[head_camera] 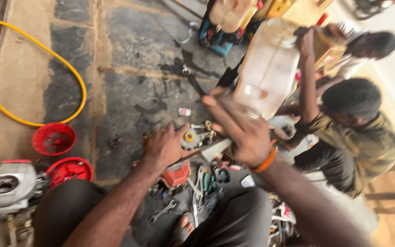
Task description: The person assembles a small engine by hand, placing a gear onto the crankshaft and using a T-handle wrench to tighten bolts. They then attach a cylinder head and continue tightening components with the wrench.
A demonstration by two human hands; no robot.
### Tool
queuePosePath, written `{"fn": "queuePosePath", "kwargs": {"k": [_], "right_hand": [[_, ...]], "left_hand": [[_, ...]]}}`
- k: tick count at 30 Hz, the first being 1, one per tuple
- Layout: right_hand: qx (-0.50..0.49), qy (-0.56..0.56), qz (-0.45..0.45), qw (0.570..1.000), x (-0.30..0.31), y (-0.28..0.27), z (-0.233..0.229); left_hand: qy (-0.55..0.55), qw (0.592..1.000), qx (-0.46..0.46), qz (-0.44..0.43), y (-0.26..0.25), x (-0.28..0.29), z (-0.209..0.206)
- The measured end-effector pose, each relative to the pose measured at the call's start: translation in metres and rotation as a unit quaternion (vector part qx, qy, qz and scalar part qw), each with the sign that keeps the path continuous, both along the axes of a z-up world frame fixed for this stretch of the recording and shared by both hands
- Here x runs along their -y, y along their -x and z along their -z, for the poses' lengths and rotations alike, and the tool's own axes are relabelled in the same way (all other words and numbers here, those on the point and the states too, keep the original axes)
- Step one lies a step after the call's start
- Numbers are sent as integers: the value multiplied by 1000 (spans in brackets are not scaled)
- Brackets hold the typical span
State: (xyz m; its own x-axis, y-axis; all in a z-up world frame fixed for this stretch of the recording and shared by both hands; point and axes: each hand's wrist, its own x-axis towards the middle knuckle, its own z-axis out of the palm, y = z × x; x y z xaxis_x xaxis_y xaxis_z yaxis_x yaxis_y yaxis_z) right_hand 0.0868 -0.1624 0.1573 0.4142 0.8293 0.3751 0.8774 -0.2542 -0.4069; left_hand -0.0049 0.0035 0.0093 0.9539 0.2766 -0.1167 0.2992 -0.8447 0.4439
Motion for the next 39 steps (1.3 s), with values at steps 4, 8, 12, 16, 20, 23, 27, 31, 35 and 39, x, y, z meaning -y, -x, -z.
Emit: {"fn": "queuePosePath", "kwargs": {"k": [4, 8, 12, 16, 20, 23, 27, 31, 35, 39], "right_hand": [[-230, 411, -67, 880, 12, -43, -43], [-632, 148, -203, 733, -11, -31, -26], [-508, -319, -79, 796, -26, 19, 26], [-116, -176, 4, 977, -19, 14, 22], [-44, 290, -66, 954, -7, -22, -23], [-311, 446, -107, 832, -6, -43, -41], [-662, 73, -241, 706, -26, -15, -12], [-551, -324, -116, 760, -31, 27, 32], [-442, -261, -59, 856, -22, 24, 30], [-659, -80, -187, 724, -17, -4, 12]], "left_hand": [[-10, 1000, 10, 11, -5, 1, 7], [40, 998, -45, -23, -6, 2, 8], [-7, 1000, -10, 5, -5, -2, 1], [-3, 1000, -20, -2, -1, -1, 3], [-19, 999, 41, -10, -7, -5, 17], [-20, 999, 25, 3, -8, -1, 31], [85, 993, 75, 44, -5, -10, 26], [-30, 999, 25, -1, -9, -8, 12], [4, 1000, 7, 16, -6, -1, 9], [46, 996, 71, -10, -2, -3, 10]]}}
